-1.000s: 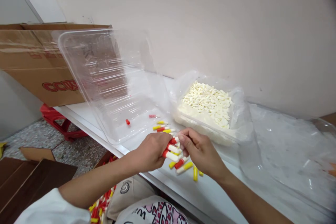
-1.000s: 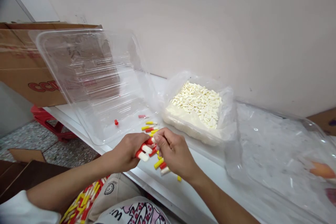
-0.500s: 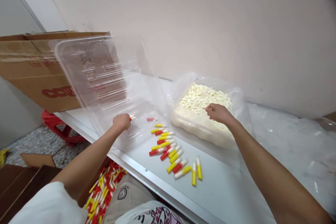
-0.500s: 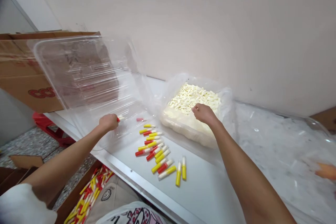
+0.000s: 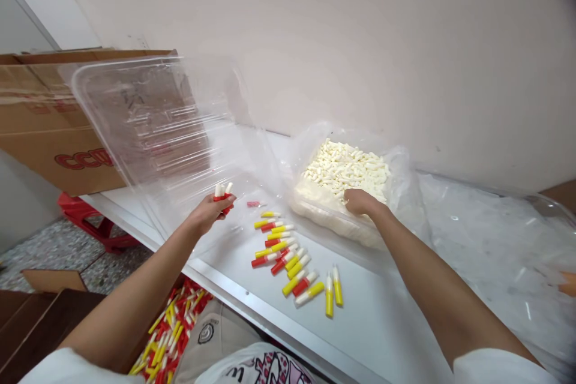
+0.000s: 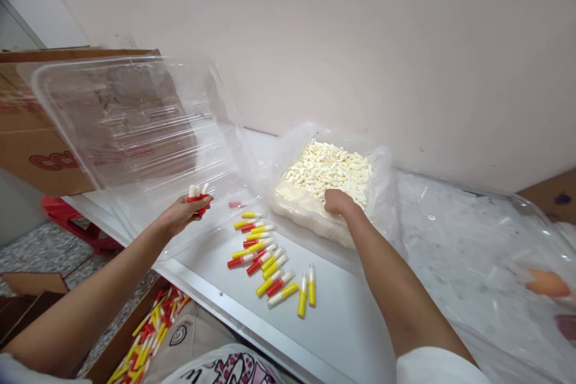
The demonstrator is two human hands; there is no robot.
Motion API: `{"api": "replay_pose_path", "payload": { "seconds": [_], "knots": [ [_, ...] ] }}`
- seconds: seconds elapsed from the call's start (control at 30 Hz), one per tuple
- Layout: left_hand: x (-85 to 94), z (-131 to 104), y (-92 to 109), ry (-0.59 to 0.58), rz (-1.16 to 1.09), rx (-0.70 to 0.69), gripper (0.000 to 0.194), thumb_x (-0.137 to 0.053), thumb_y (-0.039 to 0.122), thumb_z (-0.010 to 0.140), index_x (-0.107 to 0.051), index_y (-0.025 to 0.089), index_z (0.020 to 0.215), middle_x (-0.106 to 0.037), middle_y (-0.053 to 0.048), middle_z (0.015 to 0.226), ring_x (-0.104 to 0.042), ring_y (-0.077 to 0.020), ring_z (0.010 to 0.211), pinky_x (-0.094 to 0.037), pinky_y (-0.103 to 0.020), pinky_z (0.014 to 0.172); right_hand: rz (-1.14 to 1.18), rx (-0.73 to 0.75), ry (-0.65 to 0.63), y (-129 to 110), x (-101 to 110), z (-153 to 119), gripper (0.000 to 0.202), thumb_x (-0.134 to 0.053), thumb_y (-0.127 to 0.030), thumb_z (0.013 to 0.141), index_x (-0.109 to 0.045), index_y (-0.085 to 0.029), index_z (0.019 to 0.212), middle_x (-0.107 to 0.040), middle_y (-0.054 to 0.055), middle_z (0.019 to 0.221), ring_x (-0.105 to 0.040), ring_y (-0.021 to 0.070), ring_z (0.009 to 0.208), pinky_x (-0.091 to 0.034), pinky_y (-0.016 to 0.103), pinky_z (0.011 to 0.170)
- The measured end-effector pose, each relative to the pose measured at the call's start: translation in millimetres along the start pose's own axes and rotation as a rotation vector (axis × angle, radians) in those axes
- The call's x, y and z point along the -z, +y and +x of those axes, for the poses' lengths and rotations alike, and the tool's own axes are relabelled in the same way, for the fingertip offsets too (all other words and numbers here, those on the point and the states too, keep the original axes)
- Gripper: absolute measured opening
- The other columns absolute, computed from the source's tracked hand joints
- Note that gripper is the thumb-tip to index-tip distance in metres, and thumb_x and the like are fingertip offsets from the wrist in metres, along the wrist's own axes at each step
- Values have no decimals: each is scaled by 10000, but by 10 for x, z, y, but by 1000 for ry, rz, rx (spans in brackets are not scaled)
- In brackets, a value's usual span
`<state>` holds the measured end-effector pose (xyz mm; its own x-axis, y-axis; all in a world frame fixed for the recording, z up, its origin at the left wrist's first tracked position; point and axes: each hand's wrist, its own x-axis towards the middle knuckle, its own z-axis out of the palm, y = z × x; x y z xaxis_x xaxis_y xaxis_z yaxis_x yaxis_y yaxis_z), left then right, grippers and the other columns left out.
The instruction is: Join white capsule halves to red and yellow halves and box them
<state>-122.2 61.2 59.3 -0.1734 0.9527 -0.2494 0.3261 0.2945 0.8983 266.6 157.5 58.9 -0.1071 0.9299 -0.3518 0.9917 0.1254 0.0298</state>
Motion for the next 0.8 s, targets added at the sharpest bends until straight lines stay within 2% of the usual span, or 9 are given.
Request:
{"api": "replay_pose_path", "payload": {
  "seconds": [0.1,0.2,0.33,0.4,0.5,0.53,0.6,0.67,0.8],
  "knots": [
    [-216,-270,85,-107,-441,16,392,-757,429,571,-561,123,717,-519,15,597,-409,-50,465,-278,-167,398,-18,-32,-28,-30,0,-62,292,-511,-111,723,-656,-109,977,-647,174,1062,-609,259,939,-445,299,718],
    [-396,-510,143,-184,-661,73,365,-793,369,570,-556,111,671,-544,6,606,-383,-23,445,-254,-144,365,-10,-51,-19,-32,32,-117,285,-516,-109,718,-656,-120,966,-653,159,1047,-611,252,911,-438,293,712],
    [-553,-765,152,-229,-830,105,275,-796,262,608,-608,107,735,-588,-4,597,-500,-53,494,-434,-150,440,33,-60,74,12,161,-249,346,-472,-95,750,-626,-137,1057,-635,130,1096,-596,220,946,-431,265,750],
    [-617,-870,131,-240,-893,147,263,-800,204,604,-631,109,782,-622,-10,631,-571,-76,554,-522,-178,545,82,-72,219,-45,234,-427,331,-389,-146,831,-601,-132,1085,-616,140,1117,-572,225,998,-422,280,796],
    [-731,-1008,97,-256,-970,201,265,-807,186,597,-643,113,793,-655,-24,669,-621,-103,608,-562,-212,626,382,28,541,-351,244,-903,297,-340,-289,902,-589,-163,1005,-643,97,977,-589,200,913,-435,276,768],
    [-776,-1053,89,-256,-981,199,267,-807,219,603,-645,108,784,-653,-28,650,-620,-108,597,-565,-221,617,516,108,581,-502,208,-1100,277,-356,-329,905,-581,-181,971,-649,63,884,-602,176,816,-445,260,714],
    [-872,-1147,80,-257,-981,161,306,-795,324,619,-648,94,757,-642,-38,626,-594,-106,542,-559,-232,550,670,310,503,-823,89,-1490,262,-367,-375,915,-568,-207,915,-621,9,717,-584,142,659,-444,242,625],
    [-958,-1250,72,-274,-971,103,360,-767,413,634,-647,90,740,-635,-39,644,-539,-86,479,-523,-226,448,754,441,450,-1089,-61,-1805,246,-374,-368,922,-565,-213,907,-613,-2,693,-578,129,624,-448,241,611],
    [-1048,-1453,32,-346,-954,85,365,-744,448,648,-624,108,708,-594,-14,637,-459,-61,432,-432,-202,347,892,455,460,-1289,-308,-2122,213,-403,-350,918,-564,-220,966,-633,19,789,-587,130,660,-461,236,578]
  ]
}}
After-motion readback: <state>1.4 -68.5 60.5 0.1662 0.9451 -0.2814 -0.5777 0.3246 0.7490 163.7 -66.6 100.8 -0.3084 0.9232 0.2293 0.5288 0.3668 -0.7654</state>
